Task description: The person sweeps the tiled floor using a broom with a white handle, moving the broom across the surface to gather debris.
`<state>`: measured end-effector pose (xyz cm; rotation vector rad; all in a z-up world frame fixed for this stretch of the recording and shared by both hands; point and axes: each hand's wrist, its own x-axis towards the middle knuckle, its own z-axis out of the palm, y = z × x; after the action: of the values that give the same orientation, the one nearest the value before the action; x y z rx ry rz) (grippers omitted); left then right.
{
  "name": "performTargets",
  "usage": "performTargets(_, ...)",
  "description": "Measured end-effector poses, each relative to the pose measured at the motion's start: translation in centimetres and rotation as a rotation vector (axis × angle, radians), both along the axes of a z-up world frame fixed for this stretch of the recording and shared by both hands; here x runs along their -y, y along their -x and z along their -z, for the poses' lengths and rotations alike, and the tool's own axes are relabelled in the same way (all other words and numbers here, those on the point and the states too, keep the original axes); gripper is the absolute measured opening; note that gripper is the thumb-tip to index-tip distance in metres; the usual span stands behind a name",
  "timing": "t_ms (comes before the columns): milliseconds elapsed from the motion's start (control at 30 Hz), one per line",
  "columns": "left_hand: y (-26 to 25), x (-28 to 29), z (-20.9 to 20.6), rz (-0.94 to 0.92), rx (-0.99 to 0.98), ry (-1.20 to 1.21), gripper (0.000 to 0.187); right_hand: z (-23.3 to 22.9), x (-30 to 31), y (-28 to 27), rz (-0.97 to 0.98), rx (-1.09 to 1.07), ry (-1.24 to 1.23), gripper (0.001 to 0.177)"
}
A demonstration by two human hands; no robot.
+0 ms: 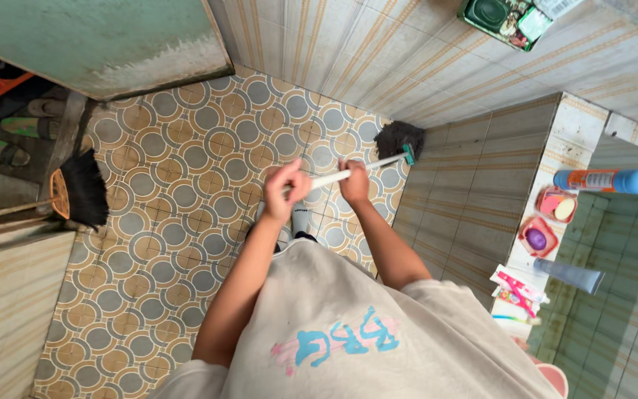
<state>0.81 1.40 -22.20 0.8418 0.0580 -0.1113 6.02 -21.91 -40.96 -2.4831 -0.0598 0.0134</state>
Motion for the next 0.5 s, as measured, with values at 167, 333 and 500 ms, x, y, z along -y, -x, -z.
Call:
performTargets(167,-0.2,1.7,-4.6,0.067,0.004,0.015,0.061,-1.7,0.3,-0.2,0.043,0.076,-0.026,0.046)
performTargets(333,1.8,1.8,-4.7,-0.083,-0.029,0.01,0.062,-0.5,0.4,0.9,-0.022,0.096,-0.046,0.047)
performTargets(500,3.7,2.9,-4.3,-0.107,-0.032,-0.001,0.061,0.6,1.1,2.0,0.01,0.123,-0.057,0.047)
